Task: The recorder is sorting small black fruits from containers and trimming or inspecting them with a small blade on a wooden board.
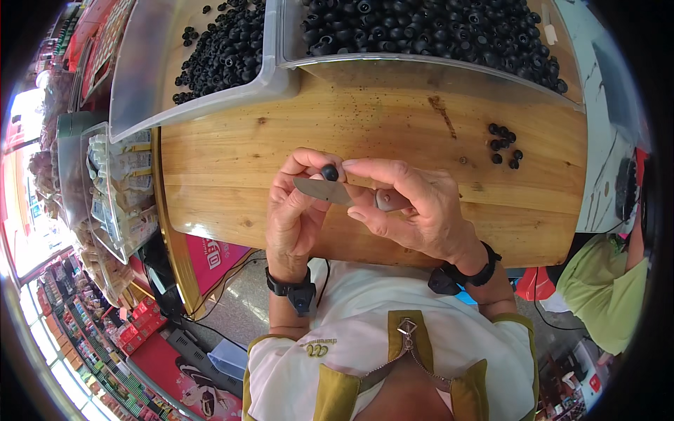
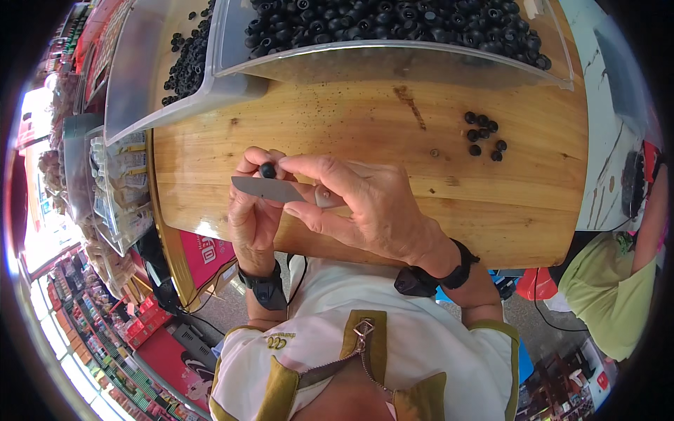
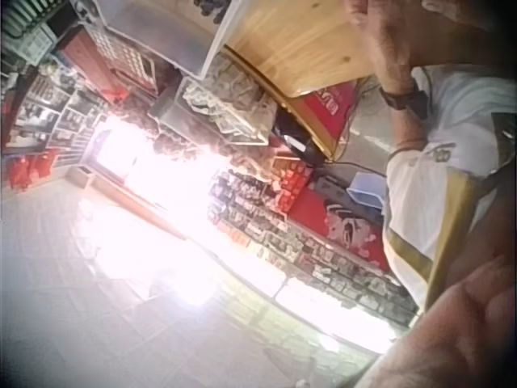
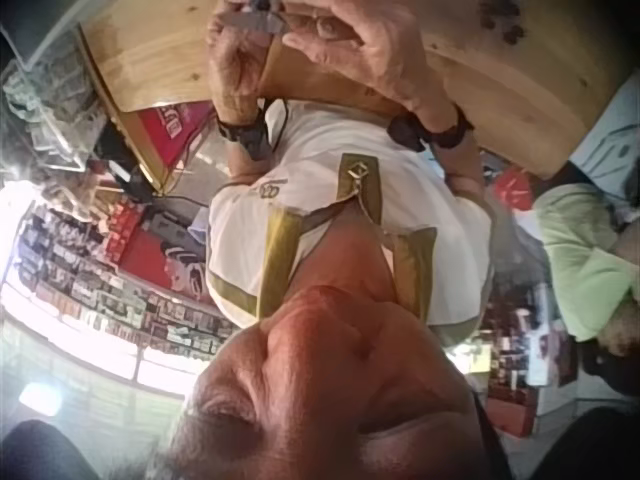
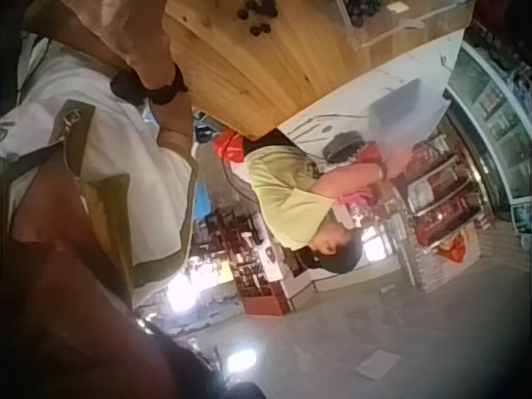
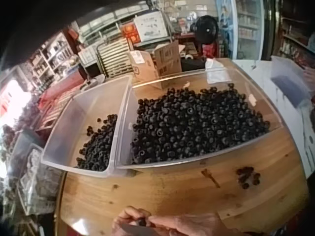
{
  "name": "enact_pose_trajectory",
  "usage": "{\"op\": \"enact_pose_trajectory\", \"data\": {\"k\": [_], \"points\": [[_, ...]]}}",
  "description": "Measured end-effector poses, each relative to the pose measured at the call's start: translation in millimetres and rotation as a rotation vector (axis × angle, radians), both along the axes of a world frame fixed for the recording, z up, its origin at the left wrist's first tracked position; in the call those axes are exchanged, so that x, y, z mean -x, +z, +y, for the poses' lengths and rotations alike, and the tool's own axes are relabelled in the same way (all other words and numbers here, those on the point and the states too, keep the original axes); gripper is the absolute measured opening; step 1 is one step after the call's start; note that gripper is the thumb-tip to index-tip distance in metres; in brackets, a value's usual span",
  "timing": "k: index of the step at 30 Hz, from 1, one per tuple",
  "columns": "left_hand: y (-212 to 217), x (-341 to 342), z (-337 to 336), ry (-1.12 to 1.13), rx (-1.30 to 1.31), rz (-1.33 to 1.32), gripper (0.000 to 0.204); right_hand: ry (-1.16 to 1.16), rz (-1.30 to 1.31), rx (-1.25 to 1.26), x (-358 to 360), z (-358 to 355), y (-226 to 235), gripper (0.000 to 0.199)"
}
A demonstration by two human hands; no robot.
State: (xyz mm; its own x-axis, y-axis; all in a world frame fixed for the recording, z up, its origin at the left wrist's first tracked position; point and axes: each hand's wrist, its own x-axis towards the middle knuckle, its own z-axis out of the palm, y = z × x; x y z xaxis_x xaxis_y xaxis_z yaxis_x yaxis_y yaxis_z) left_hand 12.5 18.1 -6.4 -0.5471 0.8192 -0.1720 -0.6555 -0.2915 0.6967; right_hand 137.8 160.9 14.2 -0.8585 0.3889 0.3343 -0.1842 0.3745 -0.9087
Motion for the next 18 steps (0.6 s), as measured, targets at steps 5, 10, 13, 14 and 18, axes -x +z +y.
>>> {"op": "enact_pose_trajectory", "data": {"k": [5,10,13,14,18], "points": [[-0.8,-0.6,0.4,-0.025,-0.042,-0.099,0.033,-0.002,0.007,0.023,-0.1,-1.0,-0.6,0.046],[-1.1,0.9,0.4,-0.026,-0.047,-0.064,0.028,-0.003,-0.027,0.012,-1.7,0.4,0.1,0.046],[0.1,2.7,-2.6,-0.008,-0.045,-0.021,0.027,-0.001,-0.023,0.009,-1.3,0.7,-0.2,0.045],[0.9,3.9,-4.6,-0.024,-0.031,-0.015,0.026,-0.003,-0.024,0.009,-1.8,2.7,-0.7,0.045],[-0.6,5.9,-10.8,-0.072,-0.126,0.045,0.024,-0.08,-0.089,0.022,-2.2,7.4,2.6,0.044]]}}
